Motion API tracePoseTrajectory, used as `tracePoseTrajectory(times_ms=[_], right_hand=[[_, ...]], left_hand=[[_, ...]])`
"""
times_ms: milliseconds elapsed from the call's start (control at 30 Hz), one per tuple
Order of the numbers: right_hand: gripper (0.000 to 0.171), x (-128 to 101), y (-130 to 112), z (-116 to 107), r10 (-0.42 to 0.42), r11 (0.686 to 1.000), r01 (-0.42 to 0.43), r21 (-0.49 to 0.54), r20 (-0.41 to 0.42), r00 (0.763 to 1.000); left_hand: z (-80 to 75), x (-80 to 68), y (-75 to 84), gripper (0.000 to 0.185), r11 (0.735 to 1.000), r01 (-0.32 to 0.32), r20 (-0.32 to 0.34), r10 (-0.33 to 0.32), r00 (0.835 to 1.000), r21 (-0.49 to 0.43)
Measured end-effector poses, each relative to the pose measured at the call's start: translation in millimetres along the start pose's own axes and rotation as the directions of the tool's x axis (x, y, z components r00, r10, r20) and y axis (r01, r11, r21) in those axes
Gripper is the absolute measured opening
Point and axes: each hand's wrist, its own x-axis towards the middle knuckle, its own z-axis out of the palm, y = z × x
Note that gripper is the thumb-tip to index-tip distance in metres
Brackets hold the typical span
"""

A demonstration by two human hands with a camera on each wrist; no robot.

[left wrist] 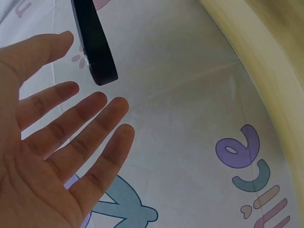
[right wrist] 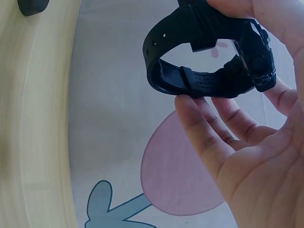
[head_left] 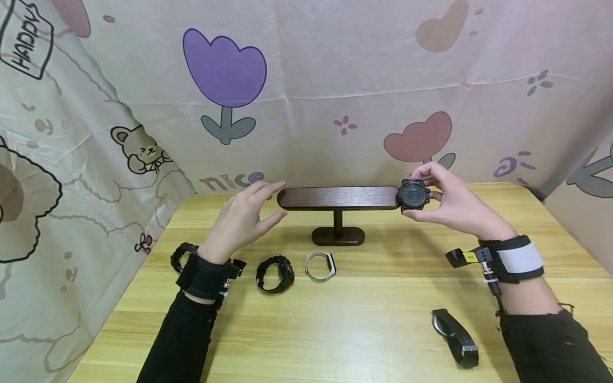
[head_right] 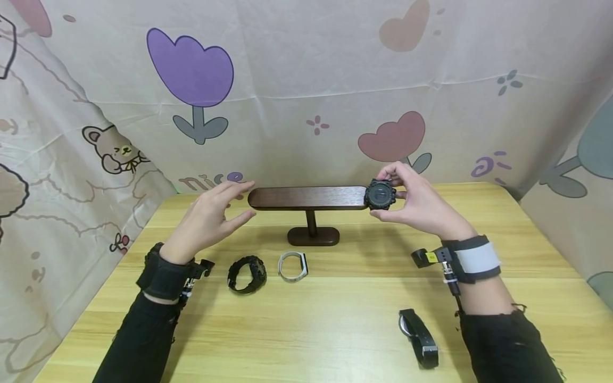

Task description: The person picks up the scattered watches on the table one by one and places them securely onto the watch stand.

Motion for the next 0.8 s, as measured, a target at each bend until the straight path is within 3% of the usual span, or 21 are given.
tracePoseTrajectory(times_ms=[533,800], right_hand=[[0.066,9,-6,14,-0.041,0.998,0.041,0.037,0.007,0.999],[0.067,12,-10,20,-0.045,0.998,0.045,0.054,-0.001,0.999]], left_hand=[[11.8,2.4,-2.5,0.055,0.999,0.029,0.002,-0.029,1.0,-0.025],[14.9,3.8,-0.9,0.052,1.0,0.004,-0.019,-0.005,1.0,-0.016]])
